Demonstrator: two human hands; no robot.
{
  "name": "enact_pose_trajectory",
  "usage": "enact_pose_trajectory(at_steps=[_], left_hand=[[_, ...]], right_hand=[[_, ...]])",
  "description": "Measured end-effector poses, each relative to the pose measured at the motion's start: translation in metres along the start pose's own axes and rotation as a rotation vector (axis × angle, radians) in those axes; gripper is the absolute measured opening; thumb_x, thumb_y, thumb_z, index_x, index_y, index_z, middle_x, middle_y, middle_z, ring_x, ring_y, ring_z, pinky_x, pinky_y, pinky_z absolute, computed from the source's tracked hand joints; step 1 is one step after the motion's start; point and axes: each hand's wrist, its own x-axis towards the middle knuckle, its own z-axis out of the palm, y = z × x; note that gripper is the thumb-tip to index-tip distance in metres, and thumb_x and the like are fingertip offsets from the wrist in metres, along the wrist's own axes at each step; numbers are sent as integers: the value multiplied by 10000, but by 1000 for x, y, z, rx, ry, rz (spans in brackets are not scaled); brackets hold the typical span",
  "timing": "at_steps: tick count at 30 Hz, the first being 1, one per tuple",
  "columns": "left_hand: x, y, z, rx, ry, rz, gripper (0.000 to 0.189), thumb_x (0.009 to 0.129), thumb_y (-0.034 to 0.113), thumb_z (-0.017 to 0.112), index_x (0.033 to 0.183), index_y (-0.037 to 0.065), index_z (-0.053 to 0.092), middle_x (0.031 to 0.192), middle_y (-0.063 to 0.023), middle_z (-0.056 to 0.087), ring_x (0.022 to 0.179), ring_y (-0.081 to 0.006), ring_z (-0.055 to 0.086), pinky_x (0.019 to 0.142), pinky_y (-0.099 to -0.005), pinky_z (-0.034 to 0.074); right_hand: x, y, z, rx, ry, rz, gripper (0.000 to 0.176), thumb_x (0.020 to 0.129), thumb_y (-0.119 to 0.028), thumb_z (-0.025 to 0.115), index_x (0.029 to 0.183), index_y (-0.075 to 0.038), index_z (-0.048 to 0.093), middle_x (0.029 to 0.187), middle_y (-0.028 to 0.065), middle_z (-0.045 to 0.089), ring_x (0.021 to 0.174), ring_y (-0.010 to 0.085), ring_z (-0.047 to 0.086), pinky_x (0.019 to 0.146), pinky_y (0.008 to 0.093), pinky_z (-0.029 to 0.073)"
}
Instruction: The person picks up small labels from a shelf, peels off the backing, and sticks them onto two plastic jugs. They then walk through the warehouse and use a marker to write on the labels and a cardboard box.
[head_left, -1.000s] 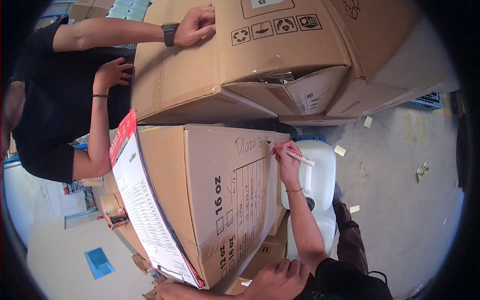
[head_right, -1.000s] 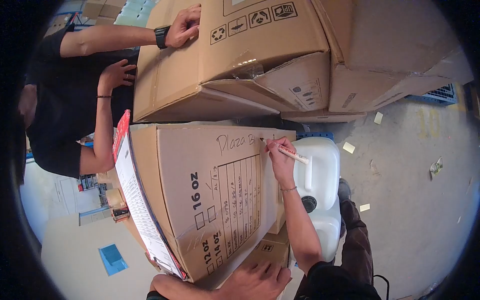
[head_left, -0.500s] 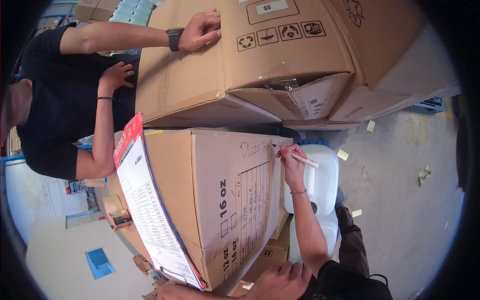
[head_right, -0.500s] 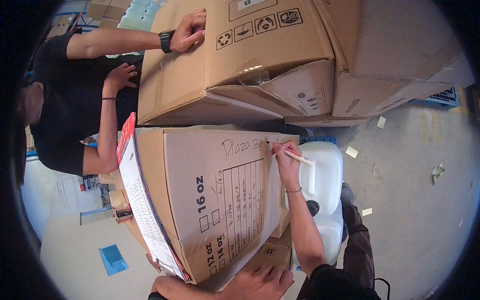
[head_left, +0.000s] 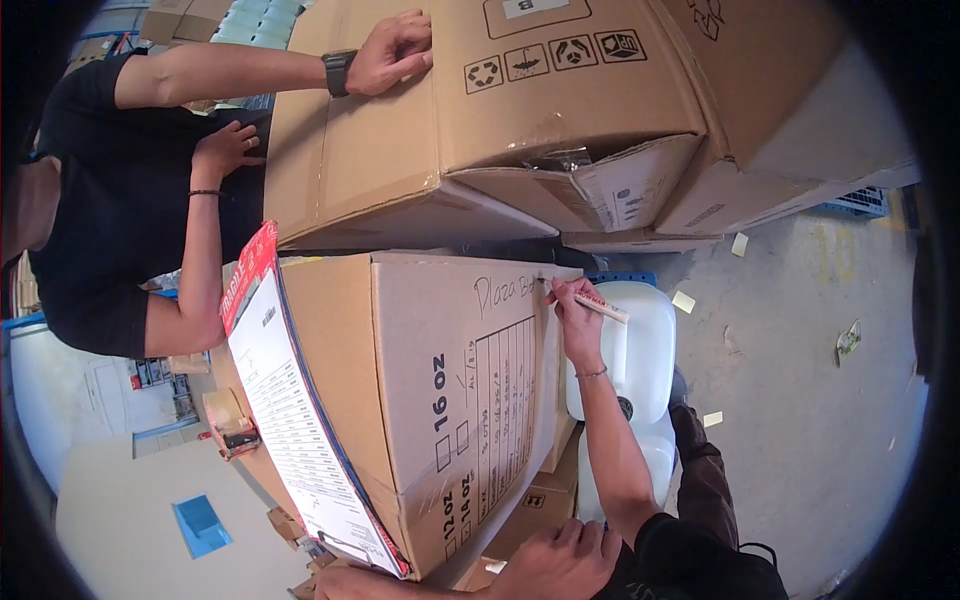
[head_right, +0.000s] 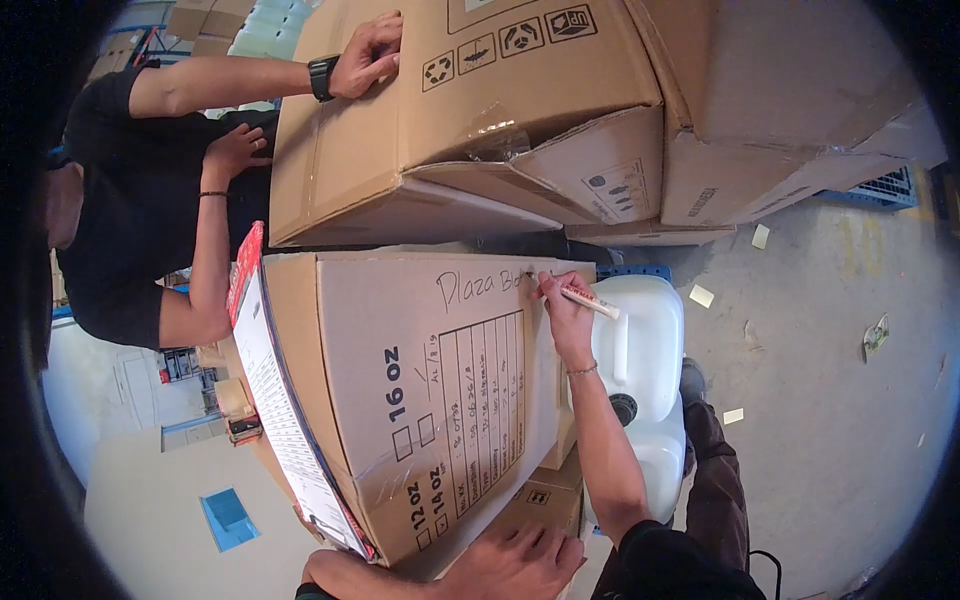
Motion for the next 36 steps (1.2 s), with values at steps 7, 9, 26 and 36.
enact_pose_trajectory(at_steps=[7,9,26,36], left_hand=[[0,-1,1,12,12,7,178,756,145,527,878,18,554,785,-115,582,790,-219,589,556,-308,473],[0,0,3,-6,-21,-12,175,752,149,529,866,19,555,790,-115,582,794,-215,590,558,-309,474],[5,3,-1,46,-22,5,197,788,209,536,840,23,573,770,-87,559,751,-191,555,609,-292,453],[3,3,1,41,-36,-17,236,812,237,546,871,15,601,754,-70,554,735,-182,546,598,-283,456]], right_hand=[[1,5,-11,31,45,-11,164,833,-136,606,742,-70,487,653,46,573,494,23,359,459,166,270],[0,0,-15,24,49,10,164,829,-137,618,750,-71,491,671,42,585,505,25,379,464,169,294],[12,8,-24,-24,-2,53,206,844,-188,622,735,-84,482,641,40,585,486,30,386,441,183,288],[15,14,-22,29,-17,44,198,853,-168,614,733,-85,480,644,34,584,499,28,393,456,180,299]])
